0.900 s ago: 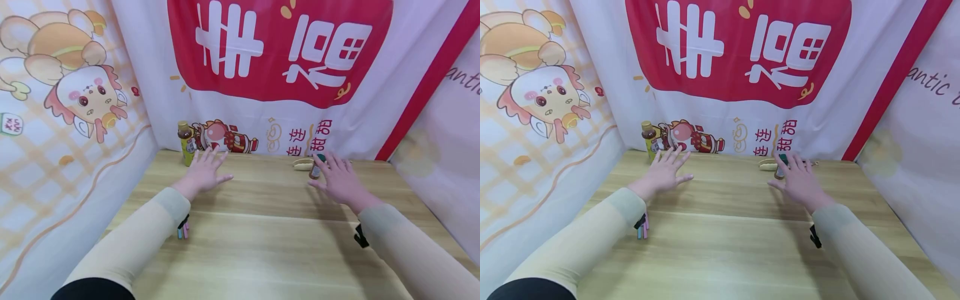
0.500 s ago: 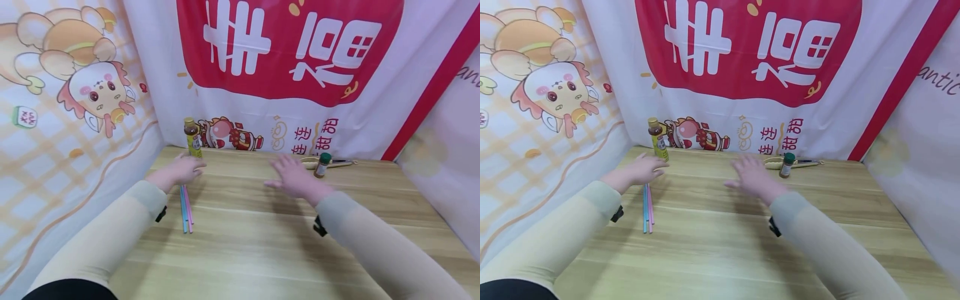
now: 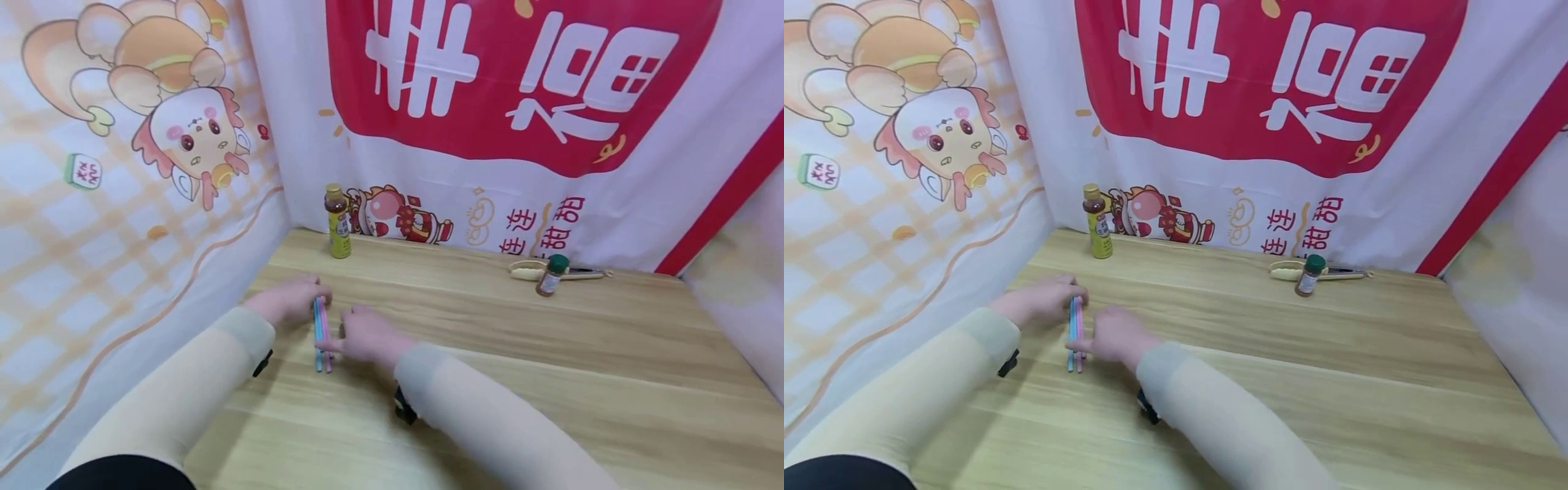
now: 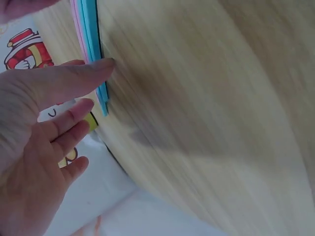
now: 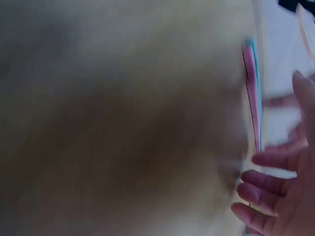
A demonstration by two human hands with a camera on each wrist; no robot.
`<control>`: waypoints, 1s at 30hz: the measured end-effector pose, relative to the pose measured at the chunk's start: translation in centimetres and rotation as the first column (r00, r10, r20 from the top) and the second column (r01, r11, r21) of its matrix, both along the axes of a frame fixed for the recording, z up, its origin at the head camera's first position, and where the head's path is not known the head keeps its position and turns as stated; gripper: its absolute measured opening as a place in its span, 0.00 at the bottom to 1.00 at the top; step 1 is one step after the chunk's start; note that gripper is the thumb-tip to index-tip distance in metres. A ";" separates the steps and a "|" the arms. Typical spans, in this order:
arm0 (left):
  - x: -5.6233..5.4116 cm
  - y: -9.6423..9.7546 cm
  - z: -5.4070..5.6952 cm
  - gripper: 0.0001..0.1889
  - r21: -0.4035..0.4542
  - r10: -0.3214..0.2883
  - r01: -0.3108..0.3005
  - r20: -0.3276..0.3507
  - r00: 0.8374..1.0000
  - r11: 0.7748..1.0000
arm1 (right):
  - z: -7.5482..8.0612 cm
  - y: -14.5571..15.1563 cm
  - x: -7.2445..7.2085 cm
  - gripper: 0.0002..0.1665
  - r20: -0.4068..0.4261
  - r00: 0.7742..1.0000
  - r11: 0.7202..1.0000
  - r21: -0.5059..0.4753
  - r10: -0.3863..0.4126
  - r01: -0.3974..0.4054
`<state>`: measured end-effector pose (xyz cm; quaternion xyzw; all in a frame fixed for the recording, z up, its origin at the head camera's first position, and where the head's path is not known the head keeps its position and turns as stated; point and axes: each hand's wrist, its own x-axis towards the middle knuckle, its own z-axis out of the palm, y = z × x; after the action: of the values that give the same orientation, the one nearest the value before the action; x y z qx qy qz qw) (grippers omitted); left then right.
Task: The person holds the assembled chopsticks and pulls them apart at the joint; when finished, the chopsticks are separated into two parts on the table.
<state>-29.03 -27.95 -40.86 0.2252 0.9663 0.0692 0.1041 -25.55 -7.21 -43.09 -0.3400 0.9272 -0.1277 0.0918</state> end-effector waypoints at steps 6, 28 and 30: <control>-1.3 2.4 -0.5 0.04 -0.011 -0.111 0.111 -0.092 0.989 0.994 | -1.2 -1.6 0.6 0.26 -0.060 0.997 0.998 -0.041 -0.039 0.037; -7.4 14.5 -3.0 0.10 0.100 -0.041 0.044 -0.041 0.998 0.994 | -1.9 12.7 -7.0 0.12 -0.090 0.954 0.957 -0.079 -0.286 0.279; -8.1 16.0 -3.3 0.09 0.114 -0.053 0.058 -0.045 0.998 0.992 | -1.9 14.4 -7.7 0.12 -0.104 0.950 0.954 -0.086 -0.294 0.286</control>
<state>-37.15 -11.96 -44.14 0.2589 0.9560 0.1173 0.0726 -33.23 7.14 -45.02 -0.2096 0.9658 -0.1524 0.0064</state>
